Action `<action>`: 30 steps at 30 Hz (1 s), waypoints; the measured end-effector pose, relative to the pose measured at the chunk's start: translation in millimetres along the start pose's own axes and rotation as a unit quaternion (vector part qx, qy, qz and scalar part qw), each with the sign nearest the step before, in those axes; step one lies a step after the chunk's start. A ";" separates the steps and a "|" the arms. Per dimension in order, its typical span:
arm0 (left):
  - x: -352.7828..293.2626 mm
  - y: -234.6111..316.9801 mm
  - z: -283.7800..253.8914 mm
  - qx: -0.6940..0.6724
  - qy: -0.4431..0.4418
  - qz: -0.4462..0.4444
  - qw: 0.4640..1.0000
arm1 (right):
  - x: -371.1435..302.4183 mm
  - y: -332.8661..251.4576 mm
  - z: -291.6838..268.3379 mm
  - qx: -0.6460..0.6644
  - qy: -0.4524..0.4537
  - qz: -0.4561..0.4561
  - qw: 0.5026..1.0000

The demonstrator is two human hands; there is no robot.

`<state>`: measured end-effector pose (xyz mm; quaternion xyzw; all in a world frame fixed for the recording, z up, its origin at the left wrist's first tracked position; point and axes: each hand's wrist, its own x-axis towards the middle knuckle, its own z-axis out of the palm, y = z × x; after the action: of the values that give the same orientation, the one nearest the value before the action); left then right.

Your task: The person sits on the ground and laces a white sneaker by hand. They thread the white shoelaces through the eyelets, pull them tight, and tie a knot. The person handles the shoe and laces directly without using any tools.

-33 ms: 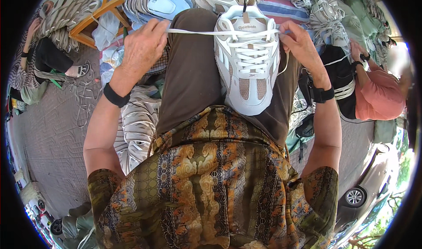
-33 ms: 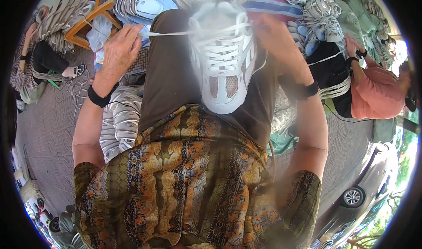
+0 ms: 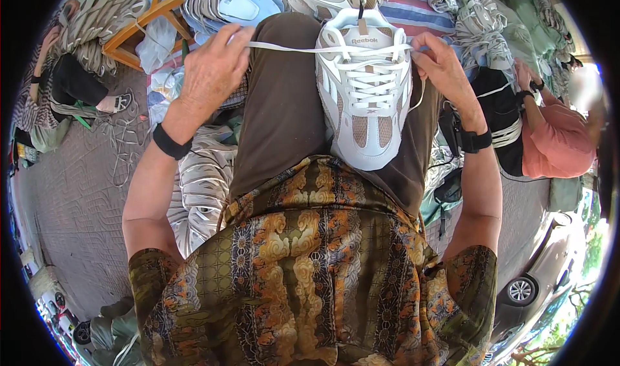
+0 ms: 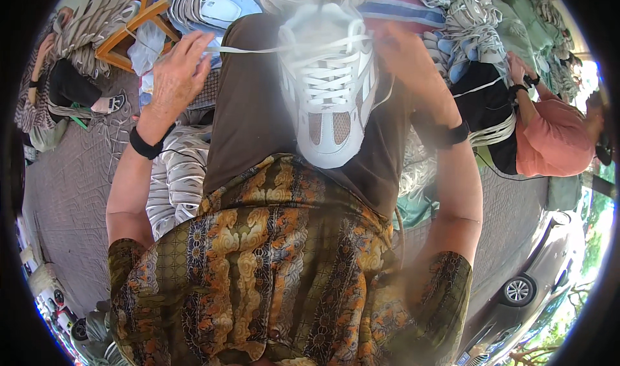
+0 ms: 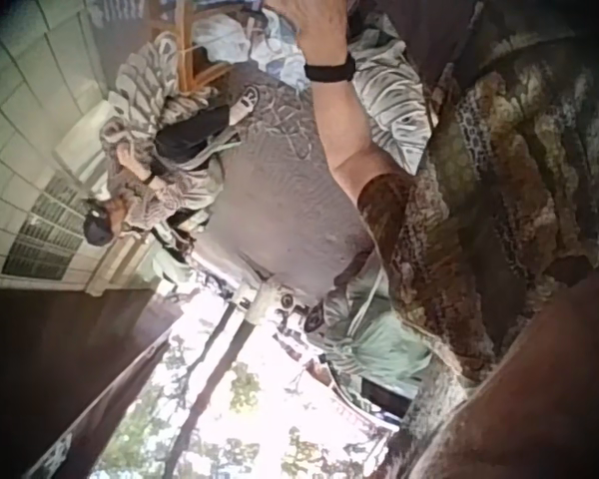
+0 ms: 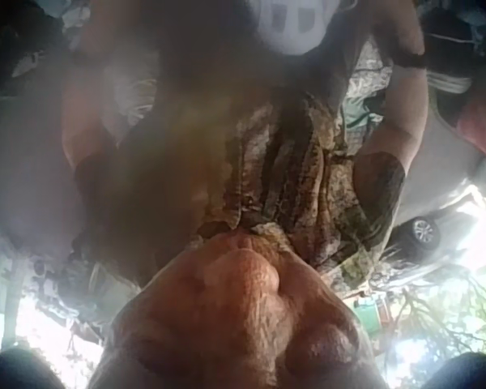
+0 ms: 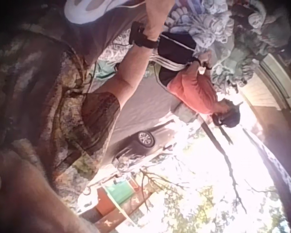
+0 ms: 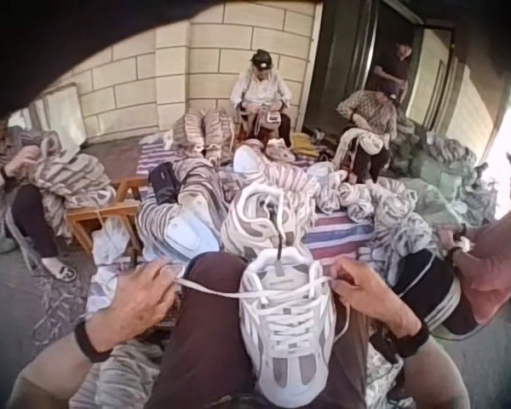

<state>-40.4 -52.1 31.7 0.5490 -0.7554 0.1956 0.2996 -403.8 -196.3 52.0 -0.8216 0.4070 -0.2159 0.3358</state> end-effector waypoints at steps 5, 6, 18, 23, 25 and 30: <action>9.5 57.9 -2.3 -0.199 -0.065 -0.025 0.978 | -14.1 -20.9 -5.6 0.041 0.026 0.015 0.999; 12.7 66.4 -0.8 -0.236 -0.101 -0.029 0.966 | -13.3 -23.2 -4.9 0.062 0.032 0.011 0.997; 43.1 71.8 14.0 -0.379 -0.124 0.014 0.917 | -15.7 -40.4 -2.2 -0.182 0.076 -0.127 0.972; 39.5 64.2 11.6 -0.408 -0.197 -0.011 0.891 | -14.5 -49.2 -6.9 -0.150 0.076 -0.116 0.979; 36.3 63.4 13.7 -0.410 -0.174 -0.053 0.894 | -11.3 -50.8 -10.5 -0.178 0.092 -0.134 0.971; 25.2 53.5 18.1 -0.386 -0.066 -0.176 0.903 | -11.8 -39.2 -24.7 -0.321 0.110 -0.167 0.926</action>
<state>-100.8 -64.2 36.9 0.5259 -0.6810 -0.2042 0.4670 -405.5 -178.6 96.3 -0.9128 0.3453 -0.2153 -0.0338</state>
